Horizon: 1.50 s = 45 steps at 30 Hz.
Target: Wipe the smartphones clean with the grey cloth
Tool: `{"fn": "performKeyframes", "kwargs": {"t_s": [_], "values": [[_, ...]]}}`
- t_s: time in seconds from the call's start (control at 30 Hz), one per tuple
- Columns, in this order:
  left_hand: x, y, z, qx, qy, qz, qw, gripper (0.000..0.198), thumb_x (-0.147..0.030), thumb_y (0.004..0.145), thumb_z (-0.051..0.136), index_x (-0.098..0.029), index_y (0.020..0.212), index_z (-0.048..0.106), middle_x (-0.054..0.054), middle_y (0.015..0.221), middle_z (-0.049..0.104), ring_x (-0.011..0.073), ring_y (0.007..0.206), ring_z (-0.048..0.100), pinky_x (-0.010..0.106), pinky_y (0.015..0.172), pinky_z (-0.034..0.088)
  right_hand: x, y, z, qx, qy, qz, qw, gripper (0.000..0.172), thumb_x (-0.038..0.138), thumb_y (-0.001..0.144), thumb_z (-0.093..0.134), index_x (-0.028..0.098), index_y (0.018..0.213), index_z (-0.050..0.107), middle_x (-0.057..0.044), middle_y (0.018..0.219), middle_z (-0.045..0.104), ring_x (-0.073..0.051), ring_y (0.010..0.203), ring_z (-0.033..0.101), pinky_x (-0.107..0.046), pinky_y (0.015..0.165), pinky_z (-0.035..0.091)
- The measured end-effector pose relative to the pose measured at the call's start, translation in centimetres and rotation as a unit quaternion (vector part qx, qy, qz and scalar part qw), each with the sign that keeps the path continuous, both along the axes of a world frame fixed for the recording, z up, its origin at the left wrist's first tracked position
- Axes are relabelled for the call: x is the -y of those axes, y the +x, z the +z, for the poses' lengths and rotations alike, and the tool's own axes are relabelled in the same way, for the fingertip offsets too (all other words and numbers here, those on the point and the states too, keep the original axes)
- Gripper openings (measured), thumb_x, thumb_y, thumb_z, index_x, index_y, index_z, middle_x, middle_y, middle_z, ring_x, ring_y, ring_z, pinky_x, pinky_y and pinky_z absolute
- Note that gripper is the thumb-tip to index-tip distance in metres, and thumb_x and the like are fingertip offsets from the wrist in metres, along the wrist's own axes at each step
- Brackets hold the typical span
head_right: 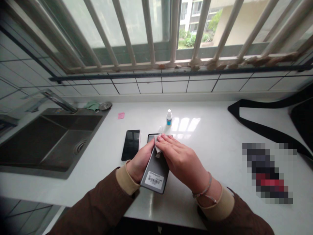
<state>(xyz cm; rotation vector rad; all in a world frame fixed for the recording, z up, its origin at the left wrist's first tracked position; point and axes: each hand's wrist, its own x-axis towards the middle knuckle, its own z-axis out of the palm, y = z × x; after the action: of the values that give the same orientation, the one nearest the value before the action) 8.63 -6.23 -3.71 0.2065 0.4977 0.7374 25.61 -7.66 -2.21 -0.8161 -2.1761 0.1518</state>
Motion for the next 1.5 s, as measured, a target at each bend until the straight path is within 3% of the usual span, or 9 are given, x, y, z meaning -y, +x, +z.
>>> {"fn": "performKeyframes", "kwargs": {"t_s": [0.13,0.33,0.47,0.57,0.63,0.83,1.0,1.23,1.5], "values": [[-0.4,-0.2,0.4,0.003,-0.025,-0.006,1.000,0.072,-0.062,0.109,0.035,-0.003,0.134,0.068,0.021,0.105,0.077,0.0290,0.100,0.076,0.040,0.098,0.056,0.5,-0.4,0.3,-0.001,-0.015,0.072,0.997,0.038,0.006,0.104,0.054,0.018,0.136,0.070,-0.011,0.140,0.074,-0.023,0.135,0.067,-0.044,0.118,0.057],[-0.8,-1.0,1.0,-0.061,-0.011,0.002,0.998,0.075,-0.067,0.108,0.033,-0.006,0.123,0.074,0.017,0.094,0.078,0.0205,0.073,0.072,0.032,0.075,0.057,1.4,0.1,1.3,-0.072,-0.141,0.151,0.976,0.034,0.011,0.104,0.056,0.024,0.130,0.072,-0.004,0.122,0.082,-0.019,0.110,0.080,-0.034,0.101,0.067],[-0.4,-0.8,1.7,-0.064,-0.004,-0.025,0.998,0.072,-0.065,0.109,0.033,-0.008,0.108,0.077,0.013,0.084,0.075,0.0205,0.073,0.072,0.031,0.072,0.057,1.4,1.0,1.7,-0.161,-0.191,-0.030,0.968,0.028,0.020,0.105,0.059,0.027,0.124,0.077,-0.003,0.116,0.084,-0.022,0.101,0.082,-0.032,0.086,0.070],[0.0,-0.7,1.9,-0.076,0.017,-0.069,0.995,0.078,-0.067,0.109,0.027,-0.007,0.111,0.077,0.015,0.089,0.075,0.0213,0.075,0.072,0.031,0.068,0.057,0.9,1.5,1.6,-0.192,-0.116,-0.216,0.950,0.028,0.024,0.105,0.062,0.026,0.128,0.077,-0.006,0.122,0.082,-0.027,0.107,0.081,-0.042,0.094,0.069],[0.3,-0.7,1.6,-0.083,0.021,-0.100,0.991,0.083,-0.069,0.108,0.024,-0.005,0.116,0.077,0.018,0.093,0.076,0.0223,0.078,0.073,0.031,0.069,0.057,0.5,1.4,1.3,-0.159,-0.060,-0.247,0.954,0.032,0.021,0.104,0.062,0.026,0.134,0.075,-0.008,0.128,0.080,-0.029,0.114,0.079,-0.046,0.100,0.067],[0.5,0.1,0.4,-0.062,-0.002,-0.070,0.996,0.065,-0.067,0.106,0.043,-0.014,0.119,0.077,0.011,0.081,0.076,0.0235,0.070,0.073,0.035,0.075,0.058,0.5,-0.3,0.1,-0.039,-0.026,-0.052,0.998,0.042,0.007,0.106,0.052,0.020,0.143,0.066,-0.012,0.144,0.071,-0.026,0.135,0.068,-0.047,0.117,0.058],[-0.3,-0.2,1.2,-0.046,-0.030,0.018,0.998,0.069,-0.062,0.109,0.035,-0.007,0.121,0.075,0.016,0.089,0.076,0.0246,0.083,0.074,0.037,0.085,0.059,1.4,-1.6,-0.6,-0.019,-0.038,0.050,0.998,0.045,0.002,0.105,0.047,0.017,0.145,0.062,-0.014,0.147,0.068,-0.023,0.142,0.061,-0.047,0.120,0.056],[-1.3,-2.0,1.4,-0.141,-0.009,0.125,0.982,0.073,-0.066,0.108,0.032,-0.008,0.116,0.075,0.013,0.089,0.075,0.0193,0.069,0.071,0.031,0.065,0.058,2.6,-2.4,0.0,-0.010,-0.070,0.207,0.976,0.037,0.003,0.104,0.049,0.018,0.134,0.065,-0.009,0.139,0.075,-0.017,0.134,0.068,-0.038,0.120,0.054],[-1.1,-2.0,1.7,-0.132,-0.007,0.139,0.981,0.080,-0.073,0.105,0.032,-0.007,0.116,0.075,0.014,0.088,0.076,0.0207,0.070,0.072,0.033,0.070,0.060,3.2,-1.5,0.8,-0.143,-0.176,0.211,0.951,0.034,0.009,0.104,0.052,0.022,0.131,0.068,-0.006,0.123,0.082,-0.019,0.118,0.078,-0.035,0.103,0.066]]}}
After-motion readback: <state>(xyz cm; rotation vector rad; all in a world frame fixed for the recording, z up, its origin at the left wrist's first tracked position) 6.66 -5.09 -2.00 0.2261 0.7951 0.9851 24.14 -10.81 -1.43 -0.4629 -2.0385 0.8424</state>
